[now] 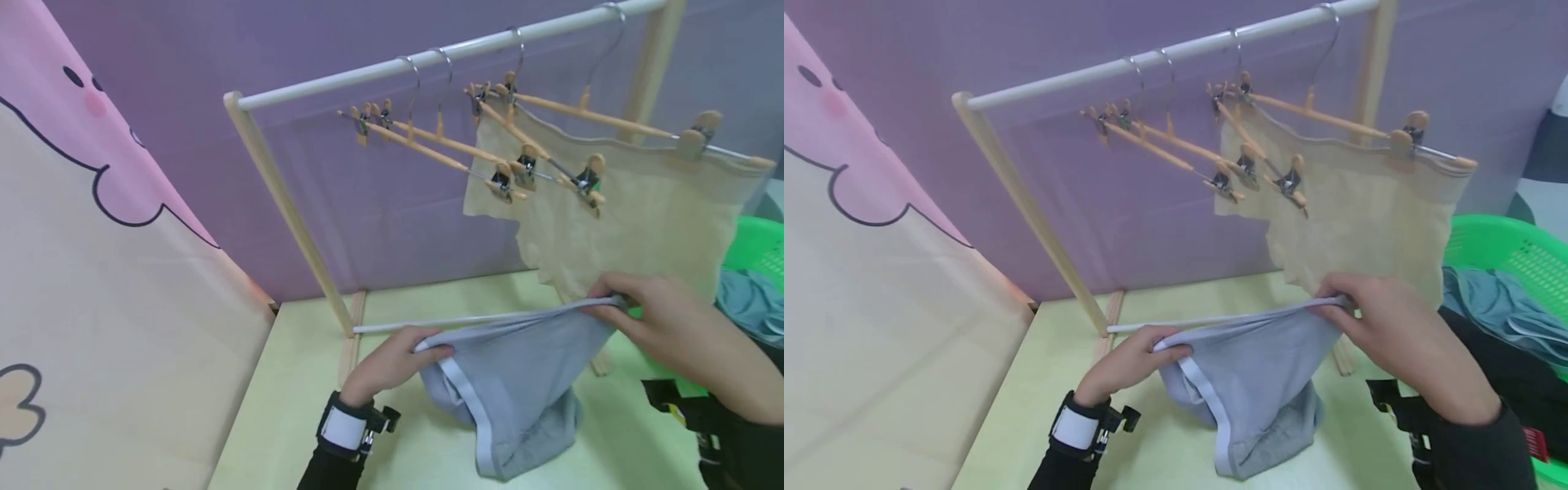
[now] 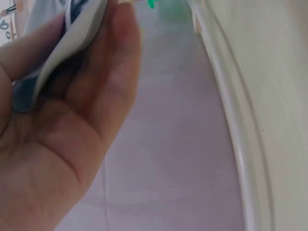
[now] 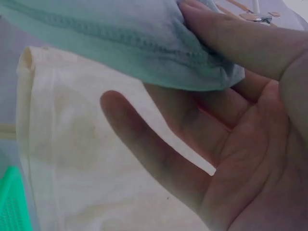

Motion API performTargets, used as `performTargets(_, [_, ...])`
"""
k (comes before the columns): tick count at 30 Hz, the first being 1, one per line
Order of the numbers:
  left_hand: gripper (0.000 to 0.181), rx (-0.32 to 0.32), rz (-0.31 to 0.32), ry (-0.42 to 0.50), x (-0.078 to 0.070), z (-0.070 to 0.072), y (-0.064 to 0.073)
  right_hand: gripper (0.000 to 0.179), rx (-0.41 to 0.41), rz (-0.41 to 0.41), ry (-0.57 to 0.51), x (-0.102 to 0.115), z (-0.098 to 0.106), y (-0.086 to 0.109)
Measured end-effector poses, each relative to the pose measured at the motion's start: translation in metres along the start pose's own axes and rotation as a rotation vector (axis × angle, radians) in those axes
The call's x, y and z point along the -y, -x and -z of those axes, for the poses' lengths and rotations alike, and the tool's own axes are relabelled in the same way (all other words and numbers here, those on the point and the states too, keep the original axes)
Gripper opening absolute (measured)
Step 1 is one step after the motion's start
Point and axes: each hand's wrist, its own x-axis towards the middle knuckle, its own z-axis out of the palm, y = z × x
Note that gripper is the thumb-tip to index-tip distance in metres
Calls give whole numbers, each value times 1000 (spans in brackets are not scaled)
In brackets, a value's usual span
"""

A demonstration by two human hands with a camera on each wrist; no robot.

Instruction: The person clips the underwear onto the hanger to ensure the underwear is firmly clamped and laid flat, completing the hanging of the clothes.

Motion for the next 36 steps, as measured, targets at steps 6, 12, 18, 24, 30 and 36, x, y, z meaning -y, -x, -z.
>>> performTargets(6, [16, -184, -39, 50, -8, 2, 0, 7, 58, 6, -4, 7, -4, -3])
performTargets(12, [15, -290, -44, 122, -18, 0, -4, 26, 12, 82, -153, 41, -15, -12])
performTargets(18, [13, -408, -52, 170, -25, -1, -5, 32, 65, 121, -311, 82, -30, -31])
performTargets(24, [15, -428, -76, 249, -27, -6, -10, 28, 43, 224, -390, 98, -56, -54])
performTargets(30, [31, -356, -17, 362, -23, -9, -11, 9, -30, 196, -376, 96, -59, -61])
performTargets(36, [34, -90, 17, 405, -17, -17, -13, 5, -274, 94, -431, 81, -48, -57])
